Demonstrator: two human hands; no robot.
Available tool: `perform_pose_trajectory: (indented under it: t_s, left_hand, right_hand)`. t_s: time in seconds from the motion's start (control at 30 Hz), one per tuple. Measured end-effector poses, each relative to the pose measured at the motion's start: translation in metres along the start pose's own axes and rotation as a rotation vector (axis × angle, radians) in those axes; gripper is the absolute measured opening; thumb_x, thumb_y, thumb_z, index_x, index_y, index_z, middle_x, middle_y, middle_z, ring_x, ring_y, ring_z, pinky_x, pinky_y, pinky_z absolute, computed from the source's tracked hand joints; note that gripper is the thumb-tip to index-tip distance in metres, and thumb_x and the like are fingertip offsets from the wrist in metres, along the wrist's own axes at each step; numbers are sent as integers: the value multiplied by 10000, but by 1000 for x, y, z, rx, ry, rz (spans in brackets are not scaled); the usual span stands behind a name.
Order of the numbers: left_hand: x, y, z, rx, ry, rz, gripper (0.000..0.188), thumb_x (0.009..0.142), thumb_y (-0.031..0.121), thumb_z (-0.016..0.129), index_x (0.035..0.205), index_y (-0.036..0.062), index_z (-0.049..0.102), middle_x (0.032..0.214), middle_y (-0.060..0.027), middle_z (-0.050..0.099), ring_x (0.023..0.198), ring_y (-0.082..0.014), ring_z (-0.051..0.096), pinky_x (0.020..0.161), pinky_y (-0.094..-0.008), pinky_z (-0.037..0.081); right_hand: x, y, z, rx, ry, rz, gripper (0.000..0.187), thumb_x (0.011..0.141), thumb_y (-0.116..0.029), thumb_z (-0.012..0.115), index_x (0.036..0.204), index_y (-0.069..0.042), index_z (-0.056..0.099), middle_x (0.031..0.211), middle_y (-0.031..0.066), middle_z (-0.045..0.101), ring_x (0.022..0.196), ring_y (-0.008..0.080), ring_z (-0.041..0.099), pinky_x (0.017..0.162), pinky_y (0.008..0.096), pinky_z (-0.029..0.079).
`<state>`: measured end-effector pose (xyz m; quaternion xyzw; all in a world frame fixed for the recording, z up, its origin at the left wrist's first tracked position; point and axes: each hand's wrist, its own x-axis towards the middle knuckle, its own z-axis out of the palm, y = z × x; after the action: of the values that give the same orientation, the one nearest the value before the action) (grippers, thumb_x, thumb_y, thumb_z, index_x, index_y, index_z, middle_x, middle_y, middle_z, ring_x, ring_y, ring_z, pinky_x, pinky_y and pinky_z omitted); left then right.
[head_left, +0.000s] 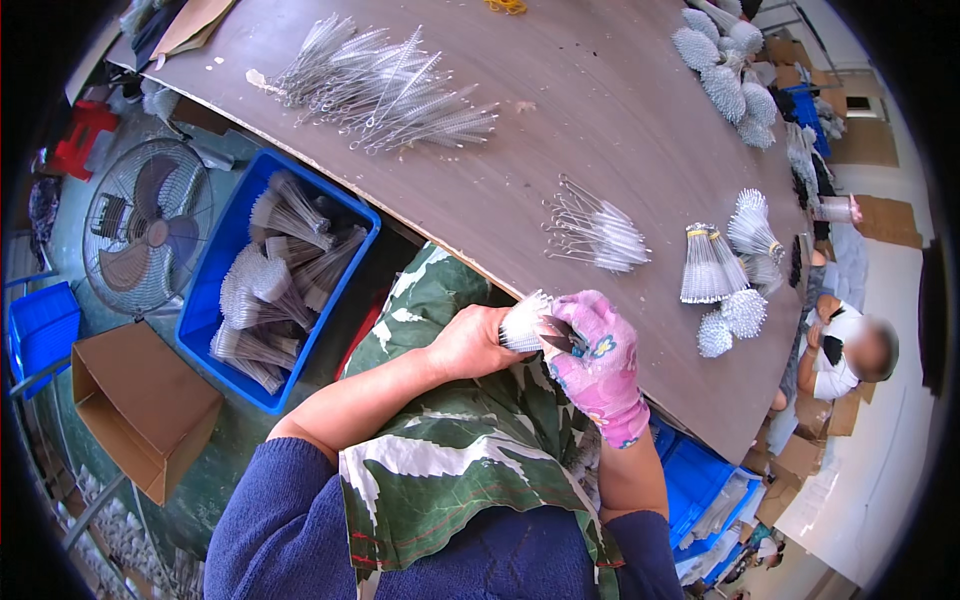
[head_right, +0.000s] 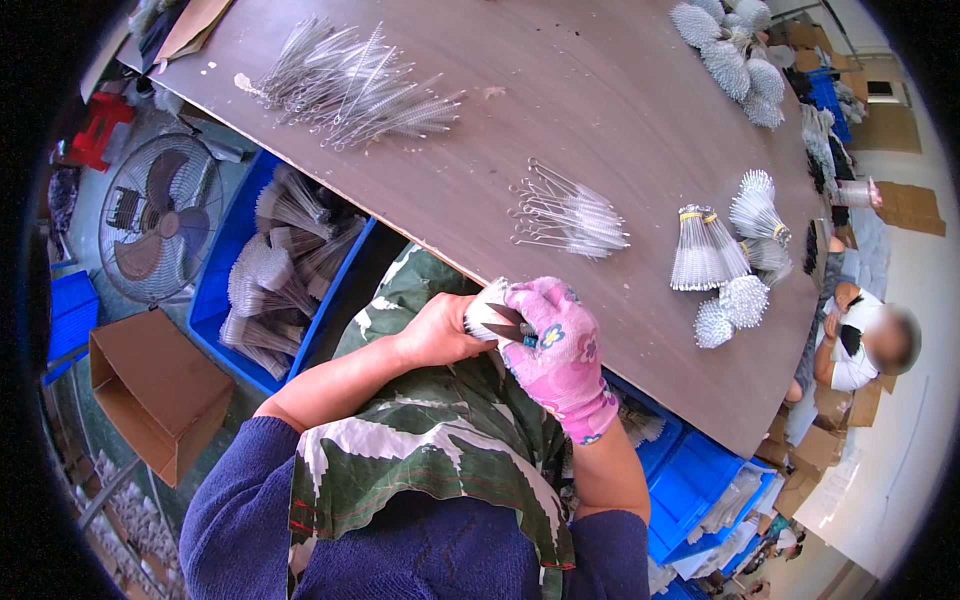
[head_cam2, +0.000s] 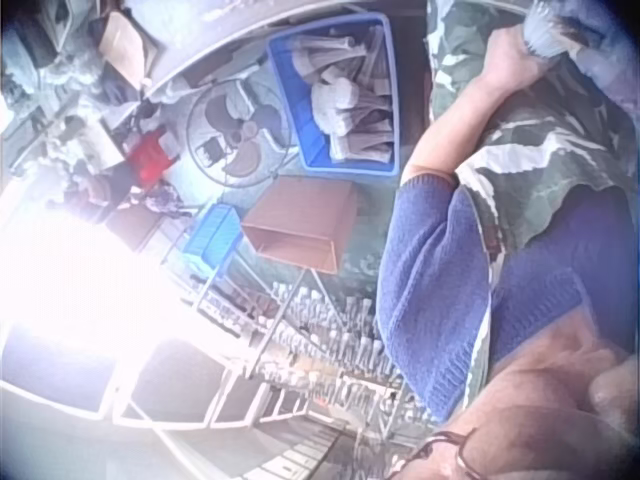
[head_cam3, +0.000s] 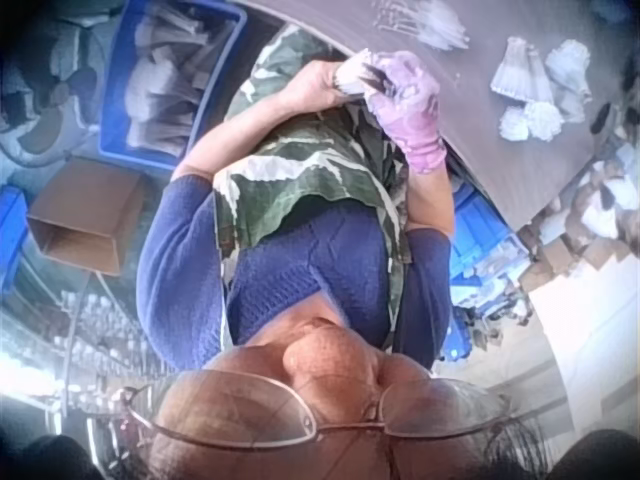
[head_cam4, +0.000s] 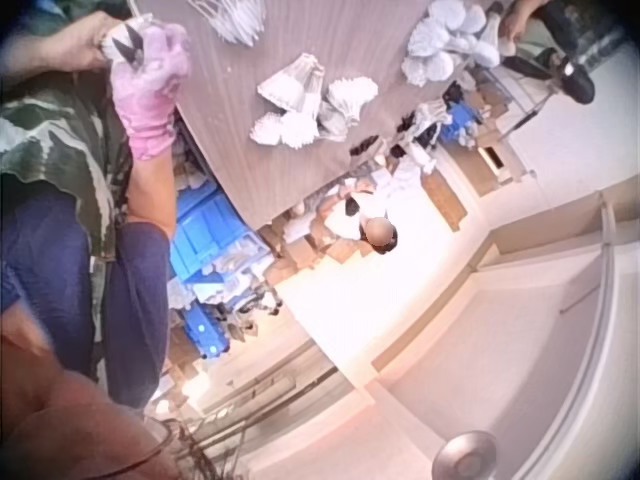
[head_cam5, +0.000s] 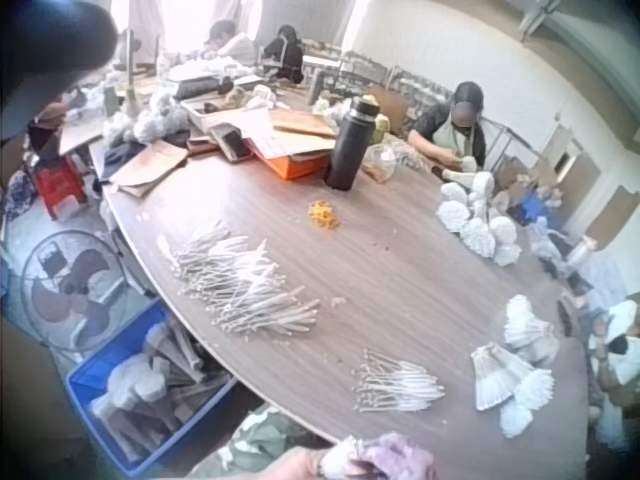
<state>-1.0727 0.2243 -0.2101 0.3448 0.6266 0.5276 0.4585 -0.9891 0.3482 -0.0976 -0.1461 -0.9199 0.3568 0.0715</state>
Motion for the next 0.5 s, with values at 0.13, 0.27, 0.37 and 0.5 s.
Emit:
perform_pose_trajectory:
  t_s: [0.13,0.27,0.37,0.5]
  left_hand:
    - [0,7,2,61,20,7,274,712,253,679,917,80,619,810,-155,629,797,-333,603,701,-380,484]
    - [-1,9,4,112,60,22,272,696,202,702,905,55,609,791,-157,626,785,-323,613,680,-357,481]
    - [0,12,2,145,47,12,282,696,209,697,915,56,606,796,-164,623,793,-338,602,682,-361,479]
    - [5,17,-3,107,61,34,287,692,204,696,920,54,605,798,-160,626,787,-331,608,685,-356,477]
  right_hand:
    - [-4,15,4,190,24,83,367,573,25,655,933,-12,597,864,120,551,781,268,583,706,317,474]
    - [-2,13,7,319,4,189,144,705,20,641,840,-6,598,832,68,527,748,169,546,675,269,436]
    - [-4,15,8,344,10,167,139,715,19,638,840,-10,584,838,54,517,749,153,530,664,260,427]
    - [-5,15,11,109,80,-36,216,743,28,593,944,-24,532,888,103,524,797,221,557,697,315,458]
